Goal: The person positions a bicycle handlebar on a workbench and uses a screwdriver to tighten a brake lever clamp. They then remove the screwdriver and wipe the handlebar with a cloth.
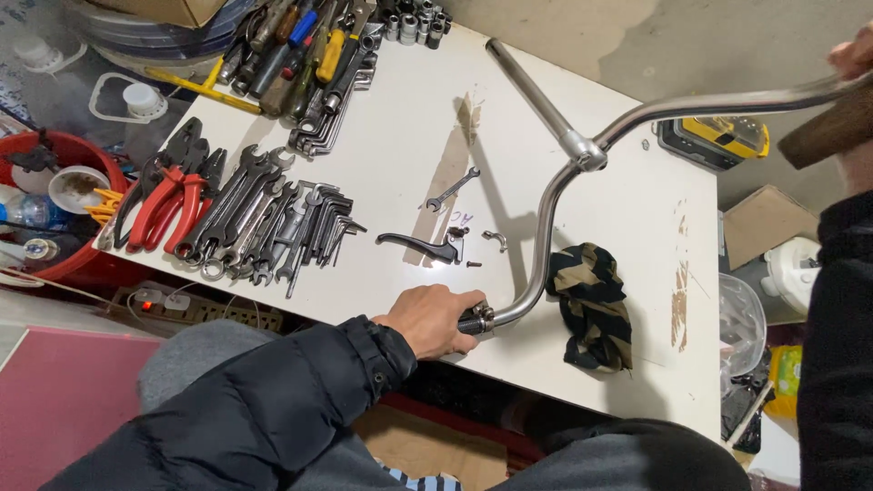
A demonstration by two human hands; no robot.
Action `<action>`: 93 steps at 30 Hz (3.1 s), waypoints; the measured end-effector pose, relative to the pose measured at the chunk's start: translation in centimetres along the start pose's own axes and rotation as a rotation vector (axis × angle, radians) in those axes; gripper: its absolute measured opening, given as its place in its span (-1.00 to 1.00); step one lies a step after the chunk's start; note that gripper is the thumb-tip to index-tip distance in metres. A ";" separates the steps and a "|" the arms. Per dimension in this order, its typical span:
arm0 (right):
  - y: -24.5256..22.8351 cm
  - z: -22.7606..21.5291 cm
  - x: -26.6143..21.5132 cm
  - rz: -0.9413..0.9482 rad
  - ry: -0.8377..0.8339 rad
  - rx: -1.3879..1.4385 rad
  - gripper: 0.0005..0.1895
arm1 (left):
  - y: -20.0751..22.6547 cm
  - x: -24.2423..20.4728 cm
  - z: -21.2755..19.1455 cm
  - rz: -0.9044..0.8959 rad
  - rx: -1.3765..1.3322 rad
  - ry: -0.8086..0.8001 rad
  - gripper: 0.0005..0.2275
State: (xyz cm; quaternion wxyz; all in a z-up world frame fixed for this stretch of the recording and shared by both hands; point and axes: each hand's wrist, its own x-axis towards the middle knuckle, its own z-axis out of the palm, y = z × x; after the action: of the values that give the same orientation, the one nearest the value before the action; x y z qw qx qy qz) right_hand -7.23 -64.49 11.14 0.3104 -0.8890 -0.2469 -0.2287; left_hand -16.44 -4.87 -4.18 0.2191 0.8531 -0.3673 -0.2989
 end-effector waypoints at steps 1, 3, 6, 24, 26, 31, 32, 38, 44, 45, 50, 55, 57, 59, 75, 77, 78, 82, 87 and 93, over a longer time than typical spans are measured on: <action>0.8 0.5 0.2 0.007 0.065 0.072 -0.71 | -0.2 0.2 0.4 0.026 -0.005 0.006 -0.40; -1.7 2.3 0.8 0.014 0.129 0.146 -0.73 | -0.5 0.3 0.7 0.050 -0.012 0.013 -0.42; -8.3 4.3 1.2 0.118 0.130 -0.078 -0.71 | -0.5 0.5 0.8 0.073 -0.035 0.008 -0.41; -2.5 7.1 2.9 0.559 0.386 0.382 -0.52 | 3.6 -0.3 -3.0 -0.079 -0.129 -0.178 -0.56; -4.3 7.9 3.4 0.703 0.569 0.566 -0.53 | 4.3 -0.2 -3.6 -0.123 -0.110 -0.245 -0.54; -3.7 9.4 0.3 0.624 0.730 0.499 -0.56 | 5.5 0.2 -4.8 -0.155 -0.115 -0.355 -0.38; -4.2 9.8 -0.1 0.624 0.805 0.540 -0.50 | 5.6 0.3 -5.0 -0.137 -0.107 -0.371 -0.38; -2.8 10.3 -1.8 0.668 0.895 0.539 -0.44 | 5.8 0.8 -6.3 -0.163 -0.250 -0.420 -0.36; -3.5 11.7 -2.4 0.721 0.993 0.559 -0.51 | 5.9 0.8 -7.7 -0.238 -0.361 -0.417 -0.32; -3.3 11.9 -2.6 0.726 0.996 0.560 -0.51 | 5.8 0.9 -7.9 -0.240 -0.359 -0.423 -0.32; -1.6 12.1 -4.5 0.854 1.055 0.592 -0.52 | 6.1 1.1 -8.8 -0.237 -0.287 -0.428 -0.33; -0.2 12.9 -6.7 0.782 1.002 0.558 -0.45 | 6.7 0.7 -9.9 -0.264 -0.297 -0.444 -0.34; -0.3 13.1 -7.0 0.729 1.021 0.598 -0.48 | 6.4 1.0 -9.7 -0.258 -0.266 -0.457 -0.32; -1.2 13.5 -7.3 0.804 0.988 0.579 -0.36 | 5.7 1.5 -9.2 -0.200 -0.207 -0.429 -0.55; -5.6 16.2 -7.6 1.038 1.201 0.657 -0.31 | 3.7 2.3 -8.3 -0.009 0.102 -0.353 -0.68; -6.4 16.3 -7.6 1.037 1.204 0.635 -0.48 | 3.4 2.4 -8.4 -0.005 0.170 -0.336 -0.64; -5.8 16.2 -8.3 1.038 1.206 0.634 -0.48 | 3.4 2.3 -8.6 -0.004 0.171 -0.337 -0.64; -5.5 16.1 -10.1 1.044 1.106 0.594 -0.47 | 4.1 1.7 -10.0 -0.056 0.270 -0.376 -0.57; -5.8 15.5 -11.7 1.161 1.060 0.536 -0.52 | 3.2 1.8 -10.0 -0.070 0.293 -0.304 -0.62; -7.3 15.2 -12.1 1.192 0.925 0.494 -0.45 | 3.7 1.2 -11.4 -0.145 0.263 -0.313 -0.71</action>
State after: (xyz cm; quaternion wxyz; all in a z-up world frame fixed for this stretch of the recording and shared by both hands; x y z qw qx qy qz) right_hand -16.99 -53.05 -3.12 0.6400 -0.5915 0.3810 -0.3089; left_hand -9.98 -6.41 5.89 0.0243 0.8418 -0.3702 -0.3921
